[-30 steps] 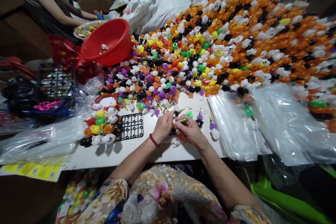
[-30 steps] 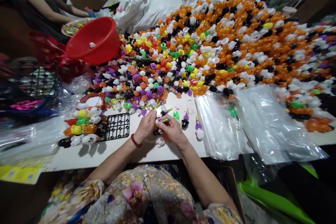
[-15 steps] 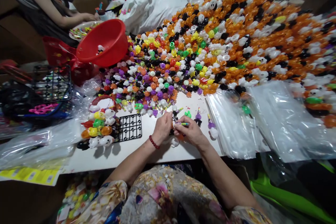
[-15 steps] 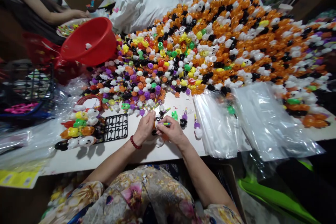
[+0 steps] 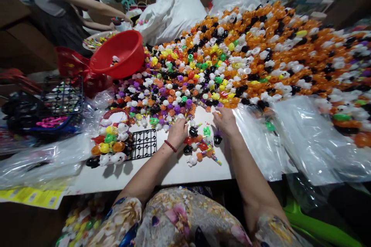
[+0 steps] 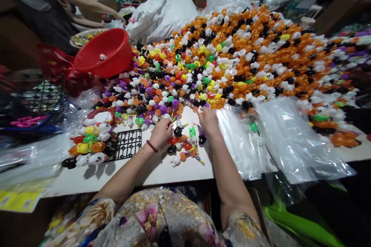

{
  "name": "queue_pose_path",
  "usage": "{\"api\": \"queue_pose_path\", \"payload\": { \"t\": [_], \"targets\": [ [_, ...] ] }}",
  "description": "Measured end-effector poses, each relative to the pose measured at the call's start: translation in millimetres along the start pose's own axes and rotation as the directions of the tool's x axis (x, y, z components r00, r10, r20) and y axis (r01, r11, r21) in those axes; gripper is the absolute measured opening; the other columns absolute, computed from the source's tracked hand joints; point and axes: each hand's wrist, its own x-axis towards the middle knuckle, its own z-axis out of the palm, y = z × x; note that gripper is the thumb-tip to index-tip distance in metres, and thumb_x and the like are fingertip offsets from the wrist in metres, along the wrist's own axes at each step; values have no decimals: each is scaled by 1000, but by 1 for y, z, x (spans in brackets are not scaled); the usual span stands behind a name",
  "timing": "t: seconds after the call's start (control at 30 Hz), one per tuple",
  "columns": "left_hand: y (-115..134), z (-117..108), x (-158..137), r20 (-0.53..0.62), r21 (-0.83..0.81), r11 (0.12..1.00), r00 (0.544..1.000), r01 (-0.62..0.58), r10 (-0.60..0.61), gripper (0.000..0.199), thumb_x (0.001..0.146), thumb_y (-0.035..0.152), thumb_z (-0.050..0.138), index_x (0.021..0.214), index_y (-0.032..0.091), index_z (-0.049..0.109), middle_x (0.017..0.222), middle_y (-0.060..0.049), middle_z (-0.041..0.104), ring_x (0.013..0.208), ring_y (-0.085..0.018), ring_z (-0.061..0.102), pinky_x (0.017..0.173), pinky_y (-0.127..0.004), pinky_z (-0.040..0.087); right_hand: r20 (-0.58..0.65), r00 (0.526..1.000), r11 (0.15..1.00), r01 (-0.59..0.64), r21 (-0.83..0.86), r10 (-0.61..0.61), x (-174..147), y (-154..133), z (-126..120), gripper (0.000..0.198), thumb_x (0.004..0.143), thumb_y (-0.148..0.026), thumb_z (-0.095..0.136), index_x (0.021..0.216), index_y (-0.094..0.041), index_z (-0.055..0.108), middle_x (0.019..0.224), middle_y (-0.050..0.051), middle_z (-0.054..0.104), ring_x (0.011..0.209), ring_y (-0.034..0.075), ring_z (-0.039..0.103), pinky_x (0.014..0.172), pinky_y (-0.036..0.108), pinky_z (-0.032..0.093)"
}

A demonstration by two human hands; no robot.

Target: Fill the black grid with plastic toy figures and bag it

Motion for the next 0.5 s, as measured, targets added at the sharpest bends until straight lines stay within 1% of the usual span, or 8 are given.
{"api": "queue_pose_path", "payload": {
  "t": [0.1, 0.17, 0.23, 0.3, 0.33, 0.4, 0.47, 0.5],
  "targets": [
    [1, 3, 1, 43, 66, 997, 999, -24, 22, 19, 90, 13, 50, 103, 17, 64, 107, -11, 62, 97, -22, 60, 85, -31, 46, 127, 990, 991, 69, -113, -54, 31, -16, 22, 28, 91, -26, 49, 107, -17, 69, 111, 14, 70, 105, 29, 55, 95, 40, 40],
    [0, 3, 6, 94, 92, 988, 989, -121, 113, 31, 87, 9, 51, 113, 21, 64, 115, -9, 61, 97, -21, 61, 82, -29, 47, 193, 981, 976, 75, -204, -35, 46, -24, 34, 25, 89, -21, 51, 105, -16, 70, 110, 16, 70, 103, 29, 55, 91, 38, 41],
    [-1, 1, 16, 181, 105, 957, 952, -270, 248, 41, 84, 4, 51, 116, 26, 63, 123, -6, 59, 99, -19, 61, 80, -26, 46, 219, 976, 963, 60, -263, -1, 54, -28, 43, 24, 84, -15, 54, 102, -14, 71, 107, 18, 70, 102, 30, 56, 88, 37, 41],
    [-3, 0, 28, 273, 113, 915, 898, -387, 346, 41, 83, 2, 51, 112, 27, 65, 128, -3, 58, 102, -18, 61, 79, -25, 45, 223, 975, 959, 43, -279, 21, 55, -28, 46, 25, 79, -11, 57, 99, -12, 71, 101, 19, 70, 100, 31, 57, 85, 36, 42],
    [-4, 0, 33, 306, 118, 901, 878, -418, 368, 38, 83, 2, 51, 109, 27, 66, 127, -3, 59, 102, -18, 61, 79, -24, 45, 221, 975, 959, 34, -280, 30, 53, -27, 46, 25, 77, -9, 57, 96, -12, 71, 99, 19, 70, 98, 31, 58, 84, 36, 43],
    [-5, 1, 40, 340, 131, 895, 868, -426, 363, 34, 84, 1, 51, 104, 25, 66, 123, -3, 61, 97, -17, 62, 76, -25, 45, 217, 975, 957, 15, -289, 50, 46, -23, 43, 24, 77, -8, 54, 93, -13, 71, 95, 18, 70, 96, 30, 59, 83, 36, 43],
    [-6, 4, 41, 329, 145, 906, 883, -398, 335, 32, 86, 2, 50, 104, 23, 64, 121, -5, 62, 93, -17, 63, 74, -25, 46, 194, 978, 963, -24, -267, 79, 37, -19, 37, 26, 80, -10, 49, 97, -14, 69, 97, 16, 70, 94, 29, 59, 81, 36, 44],
    [-6, 5, 40, 316, 160, 911, 894, -381, 319, 32, 88, 3, 48, 107, 23, 63, 121, -6, 61, 93, -17, 63, 75, -26, 46, 169, 980, 971, -66, -232, 107, 33, -17, 32, 27, 82, -11, 47, 100, -15, 67, 98, 15, 70, 92, 28, 59, 80, 36, 44]
  ]
}}
